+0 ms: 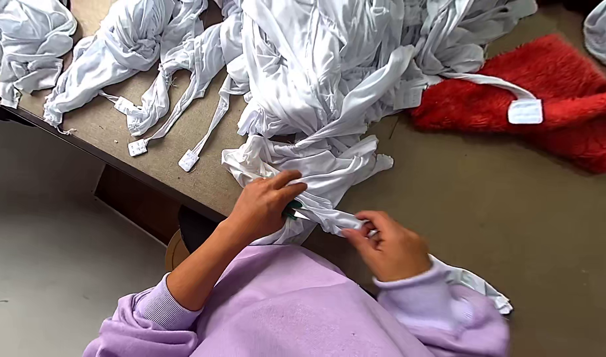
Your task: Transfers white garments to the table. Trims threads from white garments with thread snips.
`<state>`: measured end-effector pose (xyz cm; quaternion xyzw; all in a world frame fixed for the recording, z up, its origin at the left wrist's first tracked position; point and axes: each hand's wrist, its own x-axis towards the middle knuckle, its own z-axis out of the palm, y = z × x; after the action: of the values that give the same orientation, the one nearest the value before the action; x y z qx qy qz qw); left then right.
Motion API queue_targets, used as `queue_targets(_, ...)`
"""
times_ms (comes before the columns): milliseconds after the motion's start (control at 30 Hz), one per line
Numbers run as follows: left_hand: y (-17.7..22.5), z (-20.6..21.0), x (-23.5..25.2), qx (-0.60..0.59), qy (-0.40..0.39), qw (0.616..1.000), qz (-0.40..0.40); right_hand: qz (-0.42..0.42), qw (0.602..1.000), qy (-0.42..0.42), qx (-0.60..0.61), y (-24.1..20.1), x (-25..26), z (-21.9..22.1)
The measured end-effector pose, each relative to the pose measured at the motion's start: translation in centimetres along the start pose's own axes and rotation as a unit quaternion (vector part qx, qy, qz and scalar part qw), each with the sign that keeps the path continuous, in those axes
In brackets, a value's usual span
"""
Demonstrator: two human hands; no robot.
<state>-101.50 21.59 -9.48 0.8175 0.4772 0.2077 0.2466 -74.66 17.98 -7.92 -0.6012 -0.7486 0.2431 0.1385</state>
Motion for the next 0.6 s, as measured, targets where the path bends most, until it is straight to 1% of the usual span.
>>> queue_targets(33,0.5,0.5,0.3,-0.007,-0.048,0.999,0.003,-0.011,1.0,-0.001,0.009,-1.5,0.7,1.2)
queue_targets(67,0.6,1.2,0.7,-0.011,-0.081,0.997,0.003,-0.02,0.999,0.012,0.022,-2.6,1.2,2.2)
queue_targets(100,0.6,1.8,1.1,-0.026,-0.091,0.995,0.001,-0.023,0.998,0.034,0.049,-3.4,1.3,2.7)
queue_targets(133,0.6,2.2,1.5,-0.058,-0.085,0.995,-0.009,-0.017,0.993,0.046,0.104,-3.8,1.1,2.9)
queue_targets(167,0.9,2.2,1.8,-0.103,-0.061,0.993,-0.023,-0.008,0.982,0.045,0.184,-4.0,0.8,3.0)
queue_targets(200,1.5,1.9,2.1,-0.15,-0.024,0.988,-0.034,-0.01,0.962,0.043,0.271,-4.1,0.3,3.1)
queue_targets(233,2.5,1.5,2.4,-0.177,0.018,0.983,-0.037,-0.031,0.94,0.052,0.337,-3.9,0.0,3.4)
queue_targets(300,5.3,0.4,3.0,-0.153,0.09,0.984,0.003,-0.08,0.917,0.09,0.38,-3.7,-0.2,4.0)
queue_targets(333,6.8,-0.1,3.2,-0.118,0.114,0.986,0.041,-0.09,0.911,0.111,0.387,-3.8,0.0,3.8)
queue_targets(367,8.0,-0.2,3.4,-0.087,0.136,0.983,0.085,-0.086,0.893,0.128,0.424,-4.1,0.1,3.2)
queue_targets(400,9.0,-0.1,3.5,-0.07,0.147,0.979,0.122,-0.065,0.856,0.132,0.496,-4.5,0.4,2.2)
queue_targets(433,9.7,0.1,3.6,-0.069,0.141,0.977,0.145,-0.045,0.815,0.126,0.564,-4.6,0.8,0.8)
queue_targets(467,10.2,0.2,3.6,-0.082,0.122,0.977,0.152,-0.02,0.799,0.135,0.586,-4.2,1.3,-0.8)
queue_targets(500,10.6,0.4,3.4,-0.106,0.087,0.98,0.147,0.039,0.789,0.182,0.586,-3.9,1.7,-2.2)
queue_targets(567,11.0,0.6,3.0,-0.161,-0.009,0.976,0.146,0.207,0.783,0.303,0.502,-3.4,3.3,-5.0)
queue_targets(600,11.4,0.6,2.8,-0.197,-0.055,0.966,0.161,0.236,0.791,0.327,0.461,-2.6,3.7,-6.0)
